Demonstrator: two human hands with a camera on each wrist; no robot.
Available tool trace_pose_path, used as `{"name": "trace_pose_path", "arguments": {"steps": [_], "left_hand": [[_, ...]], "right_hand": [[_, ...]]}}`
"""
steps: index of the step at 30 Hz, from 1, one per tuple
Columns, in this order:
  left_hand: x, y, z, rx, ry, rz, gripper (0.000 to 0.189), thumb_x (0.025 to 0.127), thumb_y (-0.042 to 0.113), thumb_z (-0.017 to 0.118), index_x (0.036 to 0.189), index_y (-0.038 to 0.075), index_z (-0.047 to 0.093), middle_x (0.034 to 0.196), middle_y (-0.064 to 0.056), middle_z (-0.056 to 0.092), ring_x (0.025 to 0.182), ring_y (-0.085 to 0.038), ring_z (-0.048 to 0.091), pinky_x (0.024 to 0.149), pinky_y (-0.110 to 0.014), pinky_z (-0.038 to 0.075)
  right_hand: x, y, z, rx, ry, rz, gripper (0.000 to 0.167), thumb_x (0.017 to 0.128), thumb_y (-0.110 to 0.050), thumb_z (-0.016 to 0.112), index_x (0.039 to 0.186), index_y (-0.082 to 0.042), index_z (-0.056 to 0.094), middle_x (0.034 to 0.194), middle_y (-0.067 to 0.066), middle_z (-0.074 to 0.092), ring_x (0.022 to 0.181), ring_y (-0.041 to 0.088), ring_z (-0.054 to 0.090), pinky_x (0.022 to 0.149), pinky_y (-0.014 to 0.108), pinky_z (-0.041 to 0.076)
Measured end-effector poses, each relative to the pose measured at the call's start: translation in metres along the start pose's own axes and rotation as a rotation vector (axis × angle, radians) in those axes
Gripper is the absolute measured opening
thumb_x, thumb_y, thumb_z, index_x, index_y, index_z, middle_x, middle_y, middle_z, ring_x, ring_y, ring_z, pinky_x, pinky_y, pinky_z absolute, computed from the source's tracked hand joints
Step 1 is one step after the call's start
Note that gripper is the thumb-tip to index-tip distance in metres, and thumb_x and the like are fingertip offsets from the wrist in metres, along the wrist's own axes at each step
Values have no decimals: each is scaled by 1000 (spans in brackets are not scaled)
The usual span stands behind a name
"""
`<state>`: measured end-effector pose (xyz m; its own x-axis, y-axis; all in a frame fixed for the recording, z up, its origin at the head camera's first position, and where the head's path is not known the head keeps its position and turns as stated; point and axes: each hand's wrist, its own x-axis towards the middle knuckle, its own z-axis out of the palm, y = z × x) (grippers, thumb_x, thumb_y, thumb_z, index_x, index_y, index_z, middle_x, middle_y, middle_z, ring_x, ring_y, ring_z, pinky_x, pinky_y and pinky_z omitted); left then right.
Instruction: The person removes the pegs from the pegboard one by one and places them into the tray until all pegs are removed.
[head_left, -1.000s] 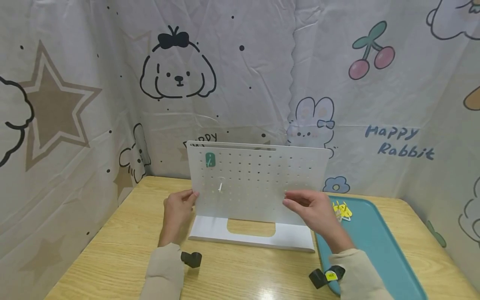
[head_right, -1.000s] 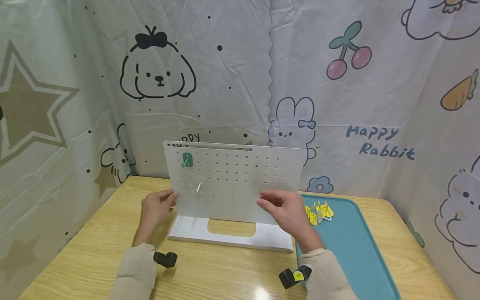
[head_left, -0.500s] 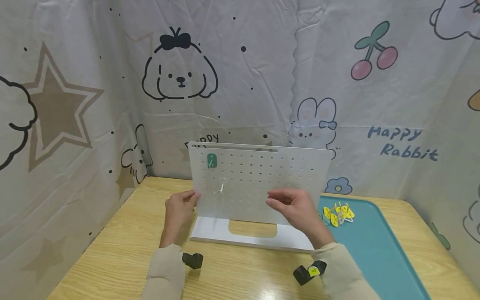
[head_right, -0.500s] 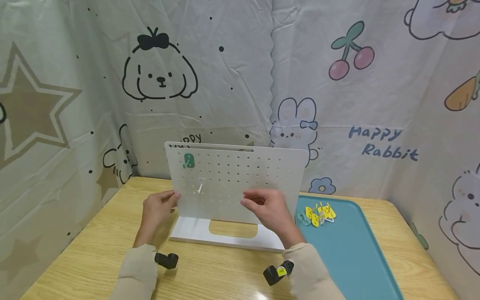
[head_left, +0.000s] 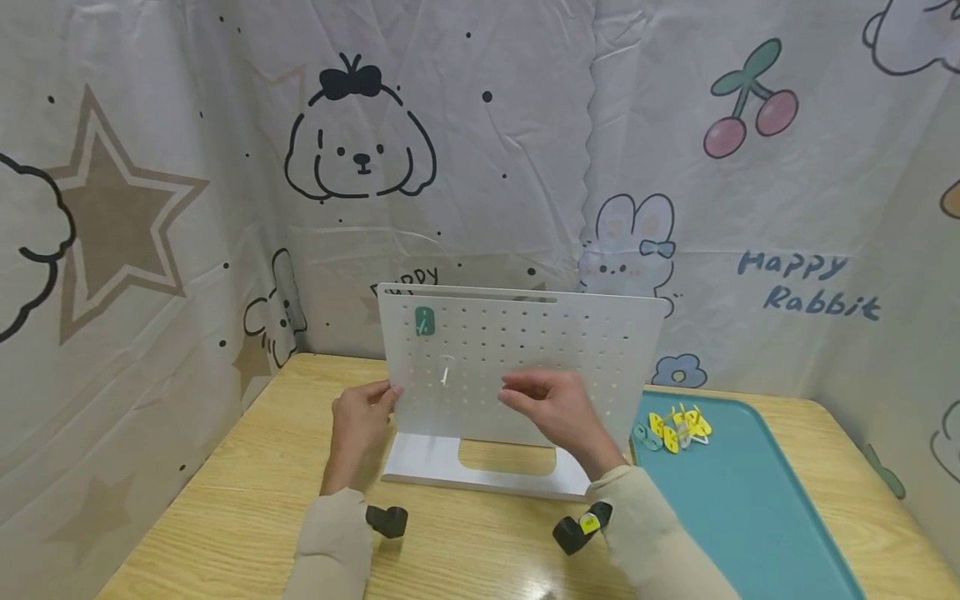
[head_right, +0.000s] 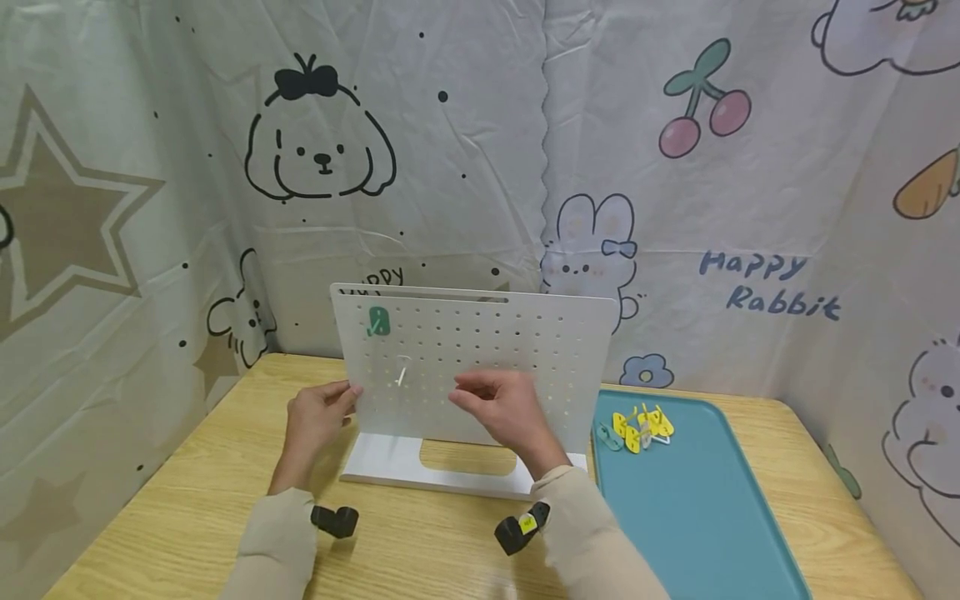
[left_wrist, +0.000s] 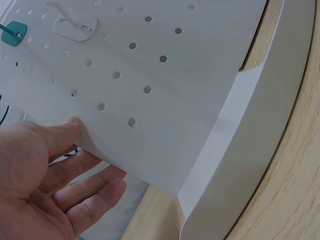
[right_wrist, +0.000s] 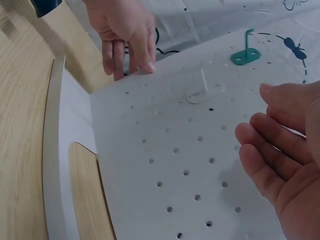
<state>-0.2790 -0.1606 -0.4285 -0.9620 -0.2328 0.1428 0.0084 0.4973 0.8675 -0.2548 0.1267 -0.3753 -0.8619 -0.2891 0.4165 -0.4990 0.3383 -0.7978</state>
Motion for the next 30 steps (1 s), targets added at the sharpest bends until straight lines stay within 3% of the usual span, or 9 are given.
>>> {"name": "trace_pose_path", "arguments": {"steps": [4,11,30], "left_hand": [[0,0,1,-6,-5,-1,35,101,26,64,125,1,68,114,-18,71,88,-28,72,74,-40,58],[1,1,0,21,6,27,35,100,26,65,124,1,69,112,-18,71,85,-26,72,73,-40,57],[2,-2,1,44,13,20,34,100,27,65,124,2,69,112,-18,71,84,-26,72,73,-41,57]], "right_hand": [[6,1,10,23,-9,-8,24,91,-12,76,110,3,74,101,8,74,88,18,70,76,32,56],[17,-1,26,44,-26,57,24,92,-17,76,110,-1,75,101,3,74,89,16,69,77,33,56],[38,-10,69,-35,-50,99,17,92,-16,76,106,-6,78,94,-5,72,83,12,65,72,29,55]]}}
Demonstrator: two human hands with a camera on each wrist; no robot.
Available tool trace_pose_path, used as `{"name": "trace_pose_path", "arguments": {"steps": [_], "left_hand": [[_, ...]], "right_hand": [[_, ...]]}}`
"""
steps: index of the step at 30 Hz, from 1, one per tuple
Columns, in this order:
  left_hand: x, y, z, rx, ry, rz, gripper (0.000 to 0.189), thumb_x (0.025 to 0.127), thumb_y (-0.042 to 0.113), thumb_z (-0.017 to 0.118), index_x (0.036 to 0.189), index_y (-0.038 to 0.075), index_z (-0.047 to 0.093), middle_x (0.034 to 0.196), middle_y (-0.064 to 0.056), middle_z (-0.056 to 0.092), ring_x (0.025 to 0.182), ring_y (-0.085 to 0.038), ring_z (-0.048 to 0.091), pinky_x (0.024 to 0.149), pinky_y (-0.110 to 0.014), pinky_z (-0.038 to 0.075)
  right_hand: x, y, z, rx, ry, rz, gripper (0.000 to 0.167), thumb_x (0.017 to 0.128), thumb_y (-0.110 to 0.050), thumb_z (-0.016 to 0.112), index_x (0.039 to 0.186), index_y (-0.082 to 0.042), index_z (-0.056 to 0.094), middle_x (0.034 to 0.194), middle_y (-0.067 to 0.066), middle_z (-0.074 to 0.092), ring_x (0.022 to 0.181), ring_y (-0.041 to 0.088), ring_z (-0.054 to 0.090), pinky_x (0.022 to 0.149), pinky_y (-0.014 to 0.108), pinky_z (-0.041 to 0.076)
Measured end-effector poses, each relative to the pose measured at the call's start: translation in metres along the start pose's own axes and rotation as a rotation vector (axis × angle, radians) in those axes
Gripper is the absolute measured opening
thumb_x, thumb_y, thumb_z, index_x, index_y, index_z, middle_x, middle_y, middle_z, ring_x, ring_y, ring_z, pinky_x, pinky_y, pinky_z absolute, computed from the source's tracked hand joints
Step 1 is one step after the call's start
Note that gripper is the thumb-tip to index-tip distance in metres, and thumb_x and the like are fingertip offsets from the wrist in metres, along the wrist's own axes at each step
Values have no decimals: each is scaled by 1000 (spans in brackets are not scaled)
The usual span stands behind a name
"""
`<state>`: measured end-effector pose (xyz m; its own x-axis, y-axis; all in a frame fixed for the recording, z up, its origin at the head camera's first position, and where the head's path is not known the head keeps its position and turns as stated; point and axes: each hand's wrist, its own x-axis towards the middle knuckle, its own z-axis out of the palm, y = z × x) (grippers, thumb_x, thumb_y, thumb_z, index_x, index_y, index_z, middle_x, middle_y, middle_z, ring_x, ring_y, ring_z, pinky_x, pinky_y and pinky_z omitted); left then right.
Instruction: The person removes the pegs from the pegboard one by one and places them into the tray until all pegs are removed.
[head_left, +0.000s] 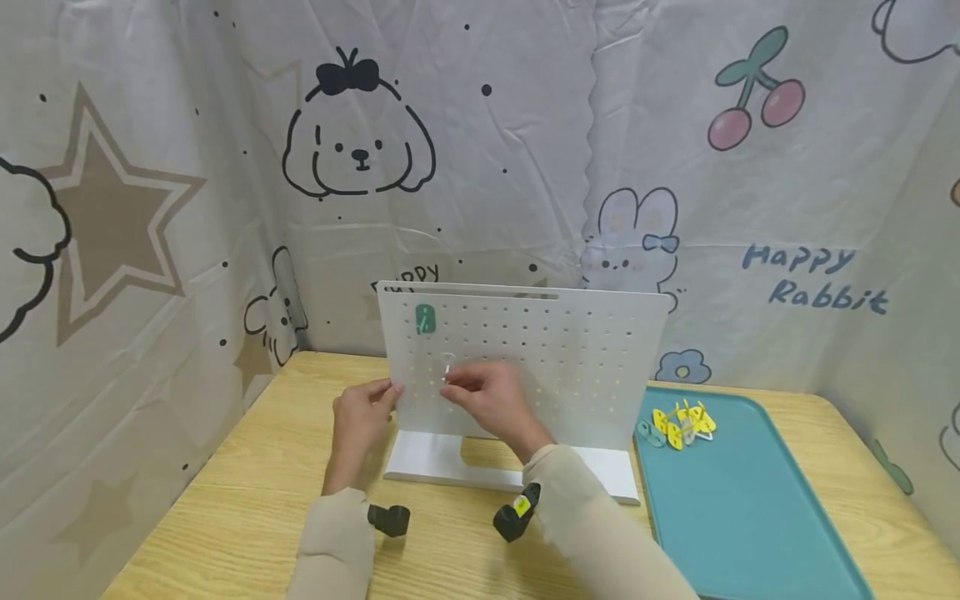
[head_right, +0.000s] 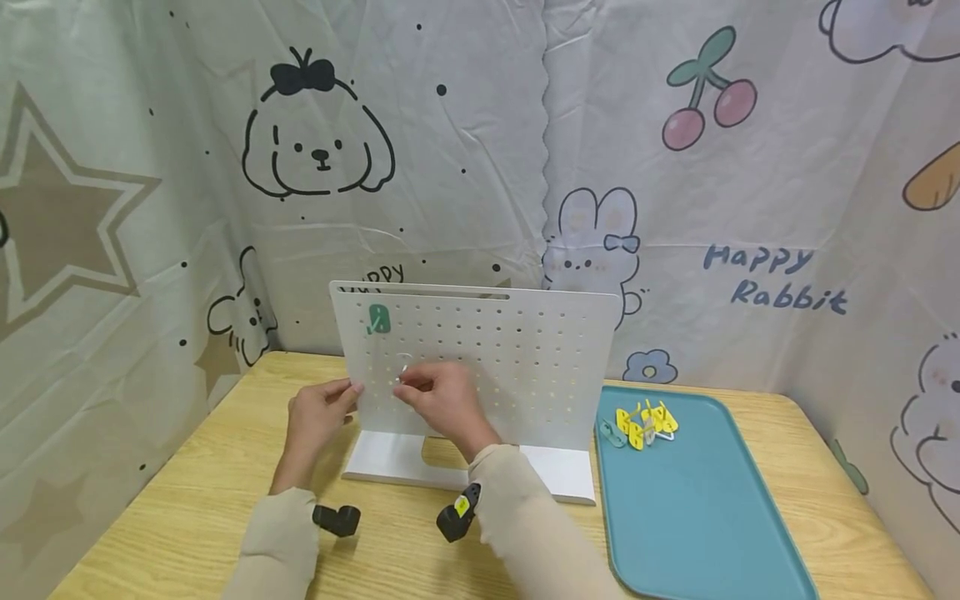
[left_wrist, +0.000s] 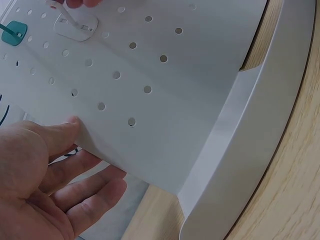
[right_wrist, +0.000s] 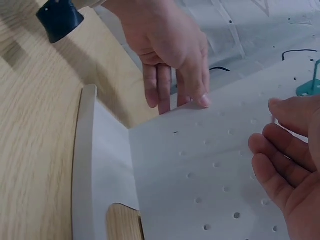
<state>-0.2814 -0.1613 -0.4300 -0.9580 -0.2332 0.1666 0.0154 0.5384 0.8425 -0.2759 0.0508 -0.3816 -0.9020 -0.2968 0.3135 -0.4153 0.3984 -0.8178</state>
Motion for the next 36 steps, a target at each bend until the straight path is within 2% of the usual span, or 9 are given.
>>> {"name": "trace_pose_path", "arguments": {"steps": [15,22,27,36], "left_hand": [[0,1,0,-7,4,9,35,100,26,65,123,1,69,112,-20,71,84,-28,73,71,-39,58],[-1,2,0,-15,1,-3,34,100,26,66,123,1,70,112,-19,71,87,-28,73,72,-39,58],[-2,2,0,-14,-1,-2,34,100,26,66,124,2,69,111,-19,71,85,-28,72,73,-40,58],[-2,1,-2,-8,-6,1,34,100,26,65,123,2,69,113,-18,71,85,-28,72,74,-41,56]], "right_hand": [[2,-4,8,-81,50,24,13,91,-19,76,100,-10,79,90,-7,72,78,9,63,66,27,52],[0,-7,5,-49,43,24,15,92,-20,76,102,-10,80,91,-7,73,78,12,62,66,29,51],[-6,-8,-5,-1,13,-8,15,93,-16,74,104,-6,78,93,-4,73,81,12,65,70,31,54],[-25,-4,-36,-26,24,-68,14,93,-15,73,103,-5,78,95,-3,73,82,12,65,71,32,55]]}}
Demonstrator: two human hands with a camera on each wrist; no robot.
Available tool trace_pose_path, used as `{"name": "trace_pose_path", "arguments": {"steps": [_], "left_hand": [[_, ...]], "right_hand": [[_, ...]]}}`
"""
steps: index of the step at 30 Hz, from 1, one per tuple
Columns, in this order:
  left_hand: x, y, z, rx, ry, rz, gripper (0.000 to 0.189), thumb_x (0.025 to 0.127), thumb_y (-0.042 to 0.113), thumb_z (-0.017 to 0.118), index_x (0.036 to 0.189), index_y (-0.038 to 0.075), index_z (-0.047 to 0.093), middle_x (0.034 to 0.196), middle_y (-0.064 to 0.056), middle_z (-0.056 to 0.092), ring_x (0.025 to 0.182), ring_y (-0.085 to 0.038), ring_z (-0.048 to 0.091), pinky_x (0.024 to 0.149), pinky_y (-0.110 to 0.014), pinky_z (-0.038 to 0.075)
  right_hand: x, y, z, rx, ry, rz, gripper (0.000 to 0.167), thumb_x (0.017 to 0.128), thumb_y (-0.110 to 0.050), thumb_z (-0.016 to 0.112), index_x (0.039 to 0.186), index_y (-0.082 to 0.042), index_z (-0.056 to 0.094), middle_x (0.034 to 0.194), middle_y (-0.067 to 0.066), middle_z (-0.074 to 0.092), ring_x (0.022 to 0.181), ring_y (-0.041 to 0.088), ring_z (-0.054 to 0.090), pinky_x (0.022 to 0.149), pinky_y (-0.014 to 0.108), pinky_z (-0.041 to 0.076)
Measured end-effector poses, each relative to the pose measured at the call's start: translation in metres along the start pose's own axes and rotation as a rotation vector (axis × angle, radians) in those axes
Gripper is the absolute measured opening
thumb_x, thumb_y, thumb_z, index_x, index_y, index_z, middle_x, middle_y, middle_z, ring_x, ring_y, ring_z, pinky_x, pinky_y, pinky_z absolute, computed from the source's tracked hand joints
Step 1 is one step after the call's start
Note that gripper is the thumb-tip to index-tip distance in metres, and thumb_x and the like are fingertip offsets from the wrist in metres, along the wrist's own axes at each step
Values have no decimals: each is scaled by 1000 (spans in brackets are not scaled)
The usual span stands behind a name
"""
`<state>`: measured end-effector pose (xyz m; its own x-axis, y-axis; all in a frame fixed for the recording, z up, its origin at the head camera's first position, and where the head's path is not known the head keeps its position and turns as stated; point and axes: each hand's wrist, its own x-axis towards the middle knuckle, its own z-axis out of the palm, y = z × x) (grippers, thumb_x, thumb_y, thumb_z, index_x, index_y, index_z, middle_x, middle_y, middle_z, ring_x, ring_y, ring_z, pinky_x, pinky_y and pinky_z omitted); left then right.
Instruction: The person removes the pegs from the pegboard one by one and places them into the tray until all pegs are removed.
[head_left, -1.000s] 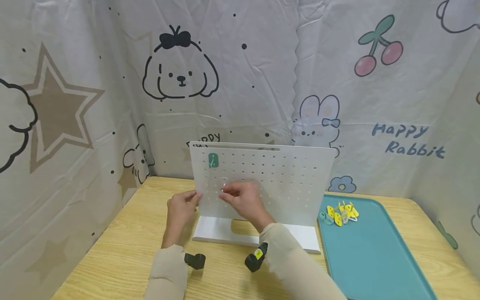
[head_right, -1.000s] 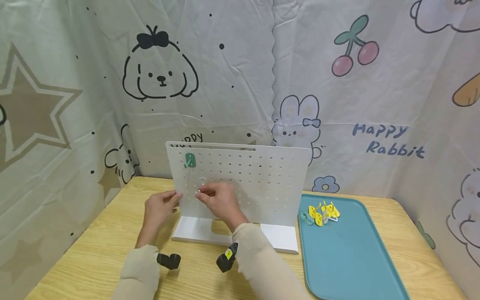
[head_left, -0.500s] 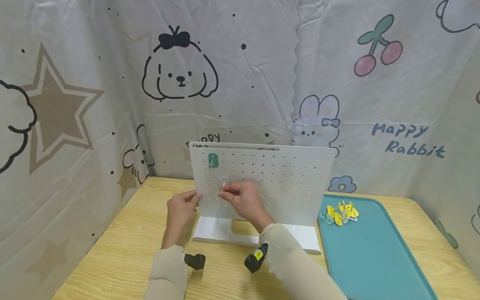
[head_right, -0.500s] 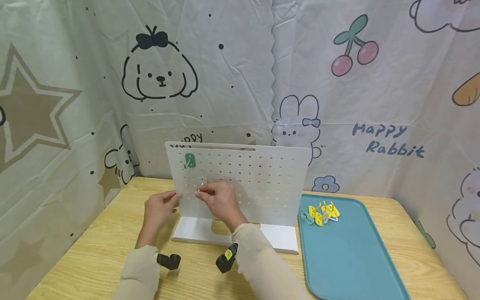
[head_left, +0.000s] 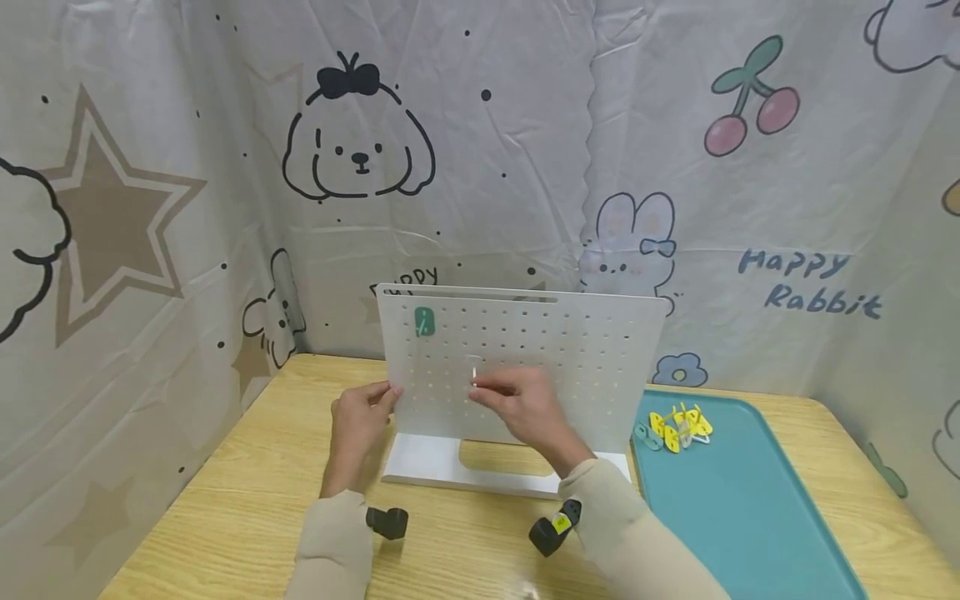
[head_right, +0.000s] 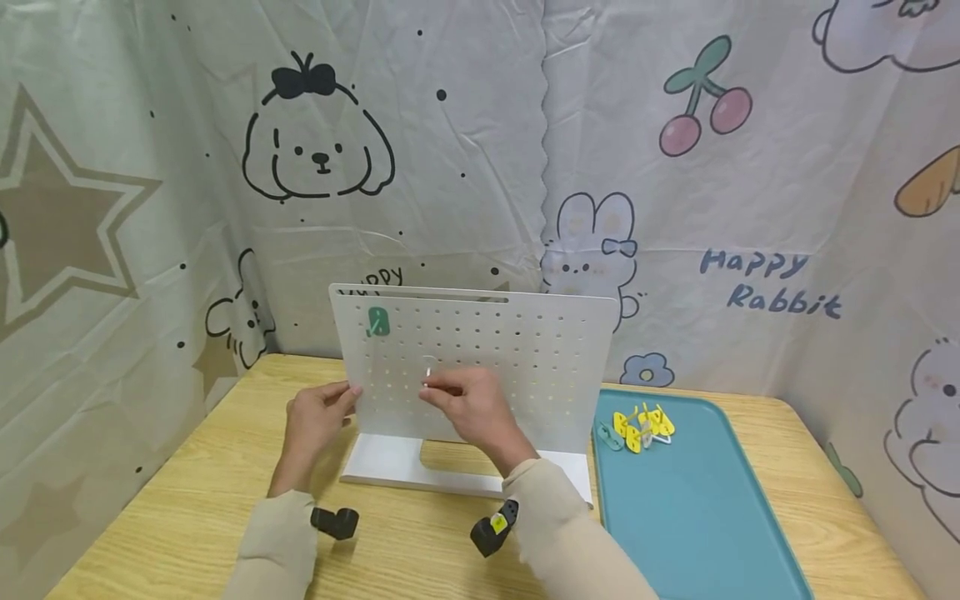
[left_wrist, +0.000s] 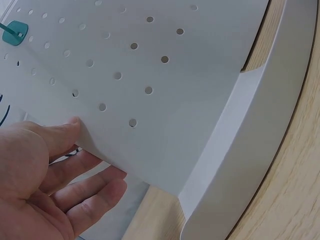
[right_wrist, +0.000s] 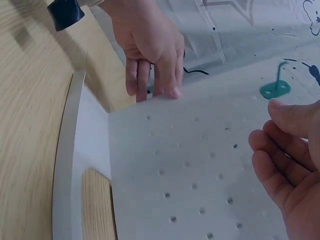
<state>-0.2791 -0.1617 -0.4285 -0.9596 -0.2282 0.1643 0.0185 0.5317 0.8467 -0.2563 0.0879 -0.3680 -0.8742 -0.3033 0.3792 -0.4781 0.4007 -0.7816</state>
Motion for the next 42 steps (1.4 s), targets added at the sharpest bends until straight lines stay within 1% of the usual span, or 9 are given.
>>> {"name": "trace_pose_path", "arguments": {"steps": [6,9,13,18,25,27,31,37,42], "left_hand": [[-1,1,0,2,-3,-14,35,101,27,64,124,2,69,113,-18,71,85,-29,72,74,-41,56],[-1,0,0,-2,-9,-24,36,101,27,64,125,1,68,114,-19,70,87,-29,72,75,-41,56],[-2,0,2,2,-4,-24,35,101,27,64,125,2,68,114,-19,70,85,-28,72,73,-40,56],[-1,1,2,15,2,-9,34,101,27,64,124,3,69,113,-18,71,83,-26,71,72,-39,56],[-1,3,2,7,1,6,34,101,26,64,124,2,69,112,-19,71,84,-28,71,72,-40,56],[-2,3,3,4,-3,5,34,101,27,64,125,2,69,112,-18,71,85,-29,72,73,-40,56],[-1,3,3,4,-4,2,35,101,27,64,125,3,69,113,-18,71,86,-29,72,73,-40,56],[0,3,3,-13,-5,27,34,101,25,63,124,0,69,114,-20,70,86,-29,73,72,-39,58],[-1,2,2,-10,-3,18,34,101,25,63,124,1,69,115,-20,70,87,-31,72,70,-37,57]], "right_hand": [[-16,5,-19,-15,46,-47,11,91,-13,76,99,-7,79,93,-2,74,80,11,67,70,29,55],[-24,7,-29,-31,75,-83,9,89,-11,77,97,-8,80,93,-1,75,81,12,68,70,29,56],[-35,11,-42,-58,88,-101,9,89,-10,78,97,-9,80,93,-2,74,81,11,68,70,29,56],[-50,17,-58,-113,116,-99,11,88,-10,78,99,-10,80,92,-5,74,80,9,68,68,29,56],[-71,26,-80,-136,158,-44,10,89,-12,77,99,-12,80,95,-4,74,83,12,69,69,29,56],[-78,28,-86,-158,179,-34,10,89,-13,78,98,-13,80,95,-4,74,82,12,69,68,29,56],[-89,33,-97,-175,212,-37,11,88,-11,79,98,-9,80,93,-3,75,80,10,69,66,28,56],[-102,46,-114,-227,263,-65,13,86,-6,79,99,-5,79,90,-2,75,76,7,68,62,24,54],[-111,56,-129,-271,277,-26,12,87,-7,78,99,-4,79,90,-1,75,76,5,67,62,23,53]]}}
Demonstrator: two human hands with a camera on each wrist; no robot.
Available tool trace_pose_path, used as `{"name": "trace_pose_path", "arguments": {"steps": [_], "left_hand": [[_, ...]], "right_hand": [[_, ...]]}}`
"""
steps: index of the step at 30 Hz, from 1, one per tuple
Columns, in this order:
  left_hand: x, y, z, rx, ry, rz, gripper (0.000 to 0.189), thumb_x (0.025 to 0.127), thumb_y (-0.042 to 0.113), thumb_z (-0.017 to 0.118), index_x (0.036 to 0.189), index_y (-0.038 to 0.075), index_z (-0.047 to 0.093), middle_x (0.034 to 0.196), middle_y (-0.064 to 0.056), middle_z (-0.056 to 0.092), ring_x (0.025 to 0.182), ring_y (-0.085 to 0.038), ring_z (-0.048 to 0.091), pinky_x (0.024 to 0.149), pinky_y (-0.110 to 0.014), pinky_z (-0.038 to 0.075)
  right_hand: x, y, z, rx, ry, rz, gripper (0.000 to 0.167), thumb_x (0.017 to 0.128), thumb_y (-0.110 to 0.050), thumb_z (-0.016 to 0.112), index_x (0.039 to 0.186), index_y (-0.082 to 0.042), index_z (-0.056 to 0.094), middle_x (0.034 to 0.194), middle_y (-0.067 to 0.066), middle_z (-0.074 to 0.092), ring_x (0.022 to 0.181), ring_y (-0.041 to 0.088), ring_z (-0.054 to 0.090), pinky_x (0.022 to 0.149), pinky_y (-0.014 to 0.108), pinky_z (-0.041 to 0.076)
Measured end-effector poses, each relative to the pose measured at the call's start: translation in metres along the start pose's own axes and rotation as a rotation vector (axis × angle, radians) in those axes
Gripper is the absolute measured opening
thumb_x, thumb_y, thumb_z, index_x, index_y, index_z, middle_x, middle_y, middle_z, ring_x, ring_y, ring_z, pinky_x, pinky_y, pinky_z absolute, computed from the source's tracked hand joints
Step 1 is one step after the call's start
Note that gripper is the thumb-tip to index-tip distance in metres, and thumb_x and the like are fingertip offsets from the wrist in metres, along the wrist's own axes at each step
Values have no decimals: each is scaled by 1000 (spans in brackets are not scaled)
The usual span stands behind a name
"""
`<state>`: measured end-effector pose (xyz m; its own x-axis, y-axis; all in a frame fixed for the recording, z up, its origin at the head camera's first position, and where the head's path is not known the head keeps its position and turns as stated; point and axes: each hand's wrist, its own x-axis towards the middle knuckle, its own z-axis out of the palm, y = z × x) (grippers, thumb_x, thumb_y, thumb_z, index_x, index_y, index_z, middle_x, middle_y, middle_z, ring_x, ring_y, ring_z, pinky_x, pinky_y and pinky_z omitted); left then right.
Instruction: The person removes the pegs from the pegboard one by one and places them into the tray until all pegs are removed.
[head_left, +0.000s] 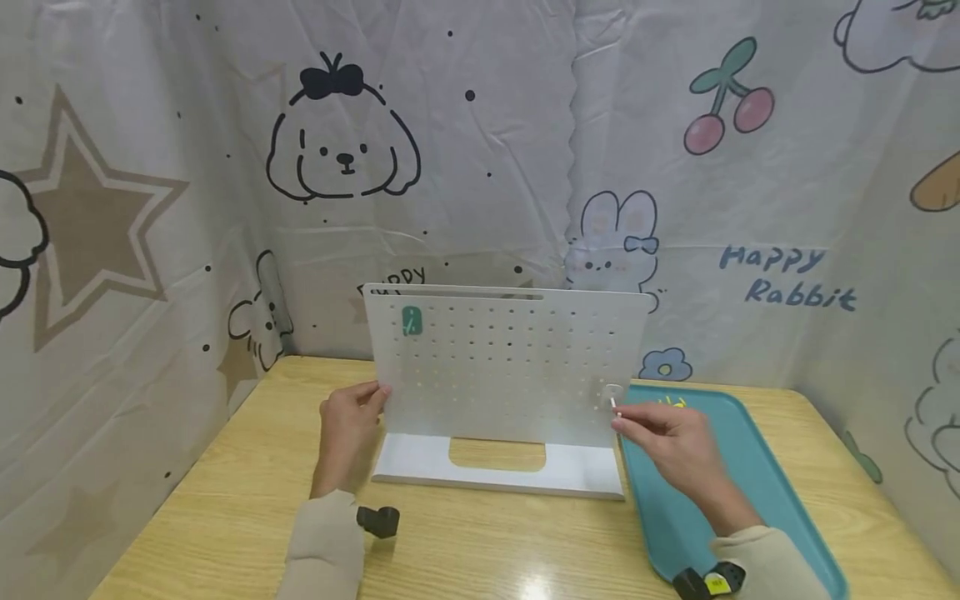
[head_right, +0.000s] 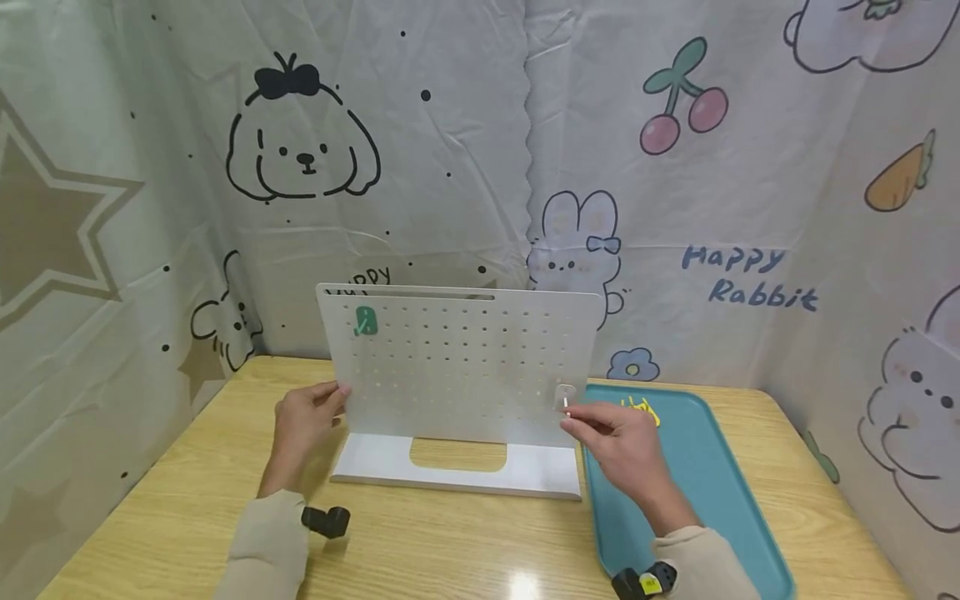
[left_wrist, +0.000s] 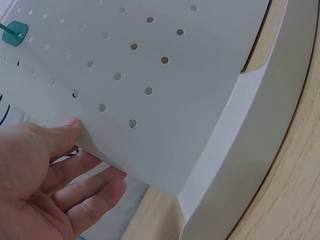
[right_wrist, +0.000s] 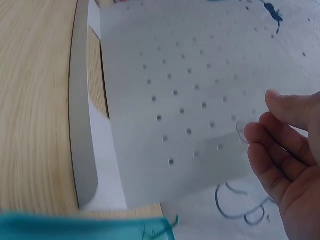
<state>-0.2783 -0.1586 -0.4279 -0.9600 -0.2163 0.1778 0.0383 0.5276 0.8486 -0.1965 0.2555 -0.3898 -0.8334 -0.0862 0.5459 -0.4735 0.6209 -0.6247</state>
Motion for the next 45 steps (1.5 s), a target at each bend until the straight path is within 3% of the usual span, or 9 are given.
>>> {"name": "trace_pose_path", "arguments": {"steps": [7,11,15,18,24,39,45], "left_hand": [[0,0,0,2,2,-7,35,102,26,63,125,1,68,116,-20,69,88,-31,72,70,-37,57],[1,0,0,-2,1,-8,35,102,26,63,125,1,68,116,-20,70,89,-31,72,72,-39,58],[1,-1,-1,-2,5,-11,35,101,27,63,125,1,68,117,-19,69,90,-30,72,74,-40,58],[1,-1,-2,3,6,-16,36,101,27,64,125,0,68,117,-20,69,90,-30,72,74,-40,58],[1,-1,-3,19,-3,-26,37,102,28,62,127,1,67,117,-21,69,87,-30,72,71,-38,57],[1,2,-3,10,-2,-46,38,102,28,62,128,1,66,117,-20,69,92,-31,71,75,-40,58],[1,1,-1,24,-12,-57,38,102,29,62,129,2,66,117,-19,69,90,-30,71,76,-42,57]], "right_hand": [[-4,20,-19,-29,11,75,13,88,-7,77,100,-1,78,92,7,75,72,4,63,57,23,51],[-5,30,-29,-88,15,137,18,91,-13,76,103,0,78,97,10,75,79,1,64,60,21,51],[-5,40,-37,-155,-16,220,28,94,-25,74,109,-2,77,104,12,74,90,14,68,66,24,54],[-7,48,-41,-180,-43,273,32,95,-28,72,112,-1,75,108,15,73,96,28,69,70,34,56],[-11,65,-47,-216,-70,380,39,97,-31,70,116,3,72,113,21,70,103,39,65,76,51,55],[-16,116,-62,-229,-150,563,46,97,-33,68,122,6,67,124,29,62,113,47,56,86,58,49],[-20,130,-64,-221,-151,600,42,97,-29,69,120,7,68,123,29,63,114,48,55,87,59,48]]}}
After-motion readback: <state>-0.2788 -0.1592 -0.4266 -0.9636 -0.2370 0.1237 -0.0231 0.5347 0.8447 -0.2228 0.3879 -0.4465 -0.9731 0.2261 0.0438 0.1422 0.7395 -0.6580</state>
